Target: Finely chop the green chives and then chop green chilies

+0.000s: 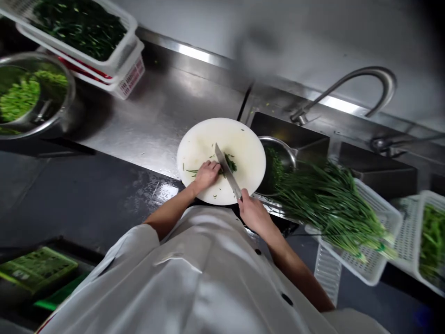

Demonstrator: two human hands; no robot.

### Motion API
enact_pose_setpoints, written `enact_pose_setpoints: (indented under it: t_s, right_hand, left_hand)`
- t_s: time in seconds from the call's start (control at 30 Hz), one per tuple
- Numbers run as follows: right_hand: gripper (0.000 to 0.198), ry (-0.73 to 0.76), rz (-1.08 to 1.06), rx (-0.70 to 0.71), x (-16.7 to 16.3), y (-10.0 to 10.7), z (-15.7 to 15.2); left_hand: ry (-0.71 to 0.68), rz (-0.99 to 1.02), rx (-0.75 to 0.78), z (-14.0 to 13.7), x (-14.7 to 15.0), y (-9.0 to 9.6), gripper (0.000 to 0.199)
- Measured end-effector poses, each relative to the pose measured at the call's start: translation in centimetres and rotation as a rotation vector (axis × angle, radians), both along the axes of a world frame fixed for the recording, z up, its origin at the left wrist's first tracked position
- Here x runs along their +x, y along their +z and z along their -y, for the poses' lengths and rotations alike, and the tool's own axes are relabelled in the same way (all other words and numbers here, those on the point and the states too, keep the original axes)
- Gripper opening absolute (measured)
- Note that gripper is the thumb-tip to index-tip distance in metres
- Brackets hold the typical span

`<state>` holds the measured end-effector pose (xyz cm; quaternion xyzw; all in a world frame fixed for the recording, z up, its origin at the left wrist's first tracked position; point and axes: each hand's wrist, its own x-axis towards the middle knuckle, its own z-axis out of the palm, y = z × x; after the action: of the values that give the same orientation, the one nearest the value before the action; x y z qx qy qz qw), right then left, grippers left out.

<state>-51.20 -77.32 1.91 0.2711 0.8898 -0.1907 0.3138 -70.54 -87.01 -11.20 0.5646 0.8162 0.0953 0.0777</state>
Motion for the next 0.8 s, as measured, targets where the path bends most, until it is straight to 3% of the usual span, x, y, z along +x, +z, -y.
enact_pose_setpoints:
  t_s: [0.2,0.43,0.6,0.8]
  right_hand:
    - [0.036,-0.053,0.008,-0.025,-0.9,-0.5,0.4]
    - [0.033,-0.006,0.019,-0.099,0.4,-0.1,0.2]
    - [0.037,-0.043,-0.024,-0.038,-0.3,-0.5,0.2]
    - [0.035,0.001,0.032,-0.099,0.6,-0.1,0.7]
  left_hand:
    - [-0.029,0.020,0.020,0.3,-0.2,-0.2,0.022]
    - [0.017,0.002,0.006,0.5,-0.4,-0.4,0.022]
    - [0.016,-0.007,0.001,0.9,-0.4,-0.3,0.022]
    - [0.042,0.008,-0.012,1.5,-0.2,-0.3,0.022]
